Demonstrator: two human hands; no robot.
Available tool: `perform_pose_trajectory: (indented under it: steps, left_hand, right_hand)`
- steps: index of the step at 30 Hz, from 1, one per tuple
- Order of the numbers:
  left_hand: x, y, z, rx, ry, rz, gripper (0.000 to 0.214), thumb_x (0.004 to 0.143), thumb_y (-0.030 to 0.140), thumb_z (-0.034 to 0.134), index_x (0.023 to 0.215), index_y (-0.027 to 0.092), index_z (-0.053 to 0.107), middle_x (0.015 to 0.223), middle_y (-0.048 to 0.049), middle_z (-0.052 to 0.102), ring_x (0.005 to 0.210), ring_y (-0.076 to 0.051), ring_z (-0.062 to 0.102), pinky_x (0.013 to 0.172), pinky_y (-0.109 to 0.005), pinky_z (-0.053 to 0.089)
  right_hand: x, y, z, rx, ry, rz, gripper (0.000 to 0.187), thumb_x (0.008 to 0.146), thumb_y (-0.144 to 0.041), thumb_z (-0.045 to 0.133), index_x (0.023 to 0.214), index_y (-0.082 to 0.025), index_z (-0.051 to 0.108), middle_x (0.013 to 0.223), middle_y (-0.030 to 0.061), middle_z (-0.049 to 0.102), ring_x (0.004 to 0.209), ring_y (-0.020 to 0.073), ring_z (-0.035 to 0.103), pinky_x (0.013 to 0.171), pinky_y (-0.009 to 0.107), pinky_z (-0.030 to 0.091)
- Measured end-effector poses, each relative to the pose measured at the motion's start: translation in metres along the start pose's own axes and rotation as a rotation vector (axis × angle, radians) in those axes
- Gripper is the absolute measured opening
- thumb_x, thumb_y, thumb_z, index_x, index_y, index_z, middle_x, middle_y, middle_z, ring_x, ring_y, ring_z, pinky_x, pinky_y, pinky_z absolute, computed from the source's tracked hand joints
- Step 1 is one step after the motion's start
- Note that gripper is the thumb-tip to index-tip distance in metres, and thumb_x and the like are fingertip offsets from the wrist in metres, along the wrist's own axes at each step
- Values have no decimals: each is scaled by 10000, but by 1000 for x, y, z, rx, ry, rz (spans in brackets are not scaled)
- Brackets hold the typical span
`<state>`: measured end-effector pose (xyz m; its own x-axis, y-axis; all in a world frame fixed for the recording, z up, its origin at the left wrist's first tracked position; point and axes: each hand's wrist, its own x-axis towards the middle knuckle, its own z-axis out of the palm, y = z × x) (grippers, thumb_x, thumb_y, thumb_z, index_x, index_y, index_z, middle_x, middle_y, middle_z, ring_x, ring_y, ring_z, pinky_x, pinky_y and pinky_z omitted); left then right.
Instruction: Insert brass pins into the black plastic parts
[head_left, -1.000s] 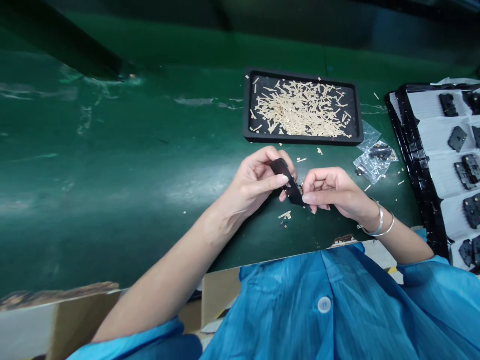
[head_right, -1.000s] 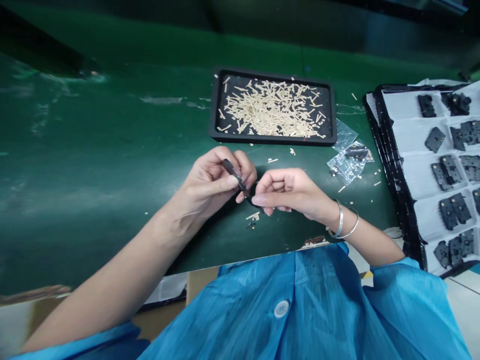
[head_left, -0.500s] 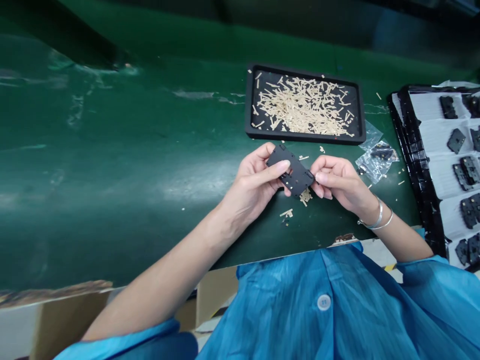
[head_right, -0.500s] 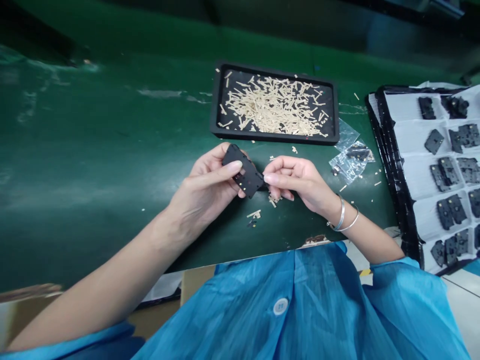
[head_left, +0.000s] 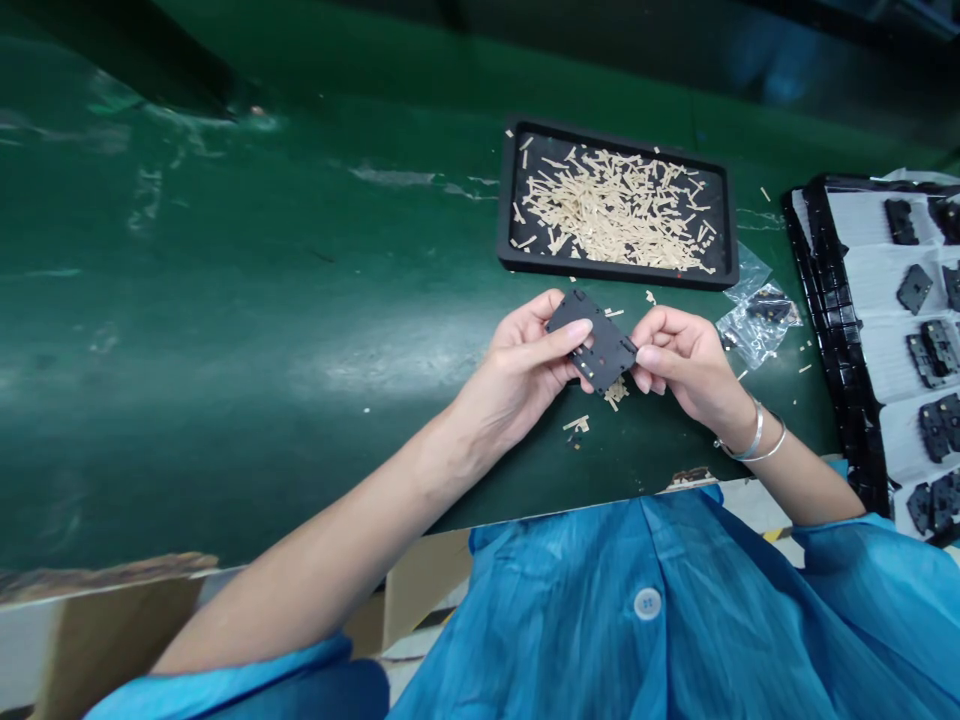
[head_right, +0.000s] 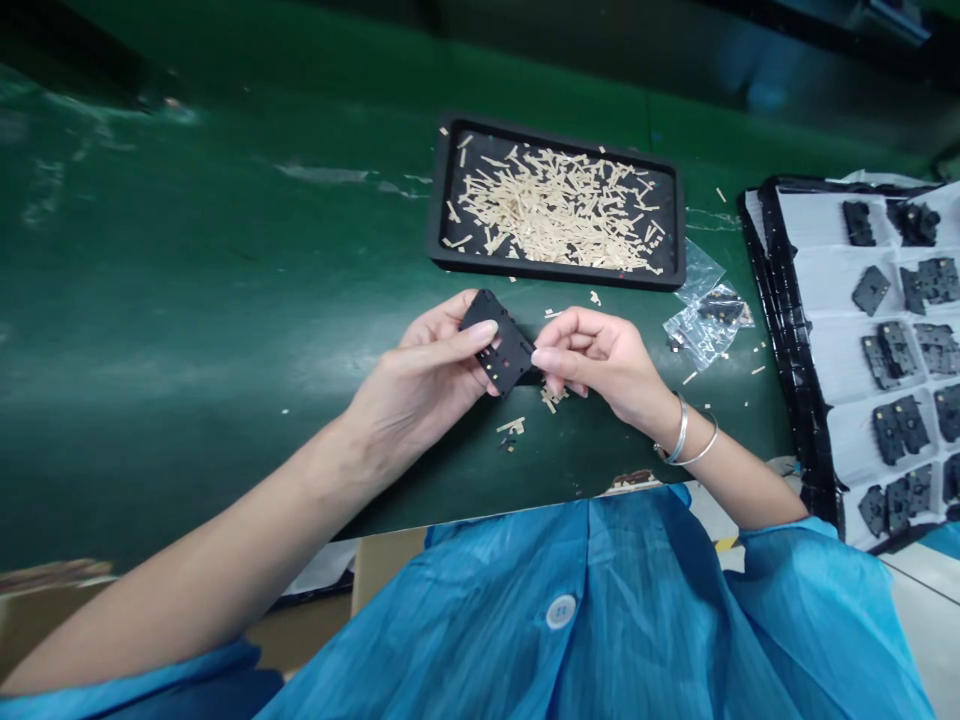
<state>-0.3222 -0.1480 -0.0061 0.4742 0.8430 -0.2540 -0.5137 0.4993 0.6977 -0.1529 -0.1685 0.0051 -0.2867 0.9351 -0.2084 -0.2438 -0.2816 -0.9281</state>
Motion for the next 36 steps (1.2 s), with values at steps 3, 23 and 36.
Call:
perform_pose_trajectory:
  steps: [3,23,36]
  left_hand:
    - [1,-2,-2,-14,-27,-4,239,711,208,782,695,167,547,575,44,576,456,-69,537,414,-151,508]
    - [-9,2,4,61,17,153,280,702,199,786,688,172,508,666,45,612,492,-92,594,422,-199,489]
    - [-14,-1,6,294,47,300,316,730,271,785,669,189,486,632,50,556,443,-83,563,391,-205,459]
  right_hand:
    - [-1,2,1,-70,48,-46,365,640,-430,820,701,-173,569,550,-68,567,439,35,497,401,167,353]
    - [-3,2,-2,-228,153,-140,326,689,-446,784,752,-172,621,574,-58,572,476,54,509,478,197,441]
    - [-8,-4,-5,-1078,232,-704,129,873,-241,620,829,-205,735,621,1,668,515,112,526,555,268,460]
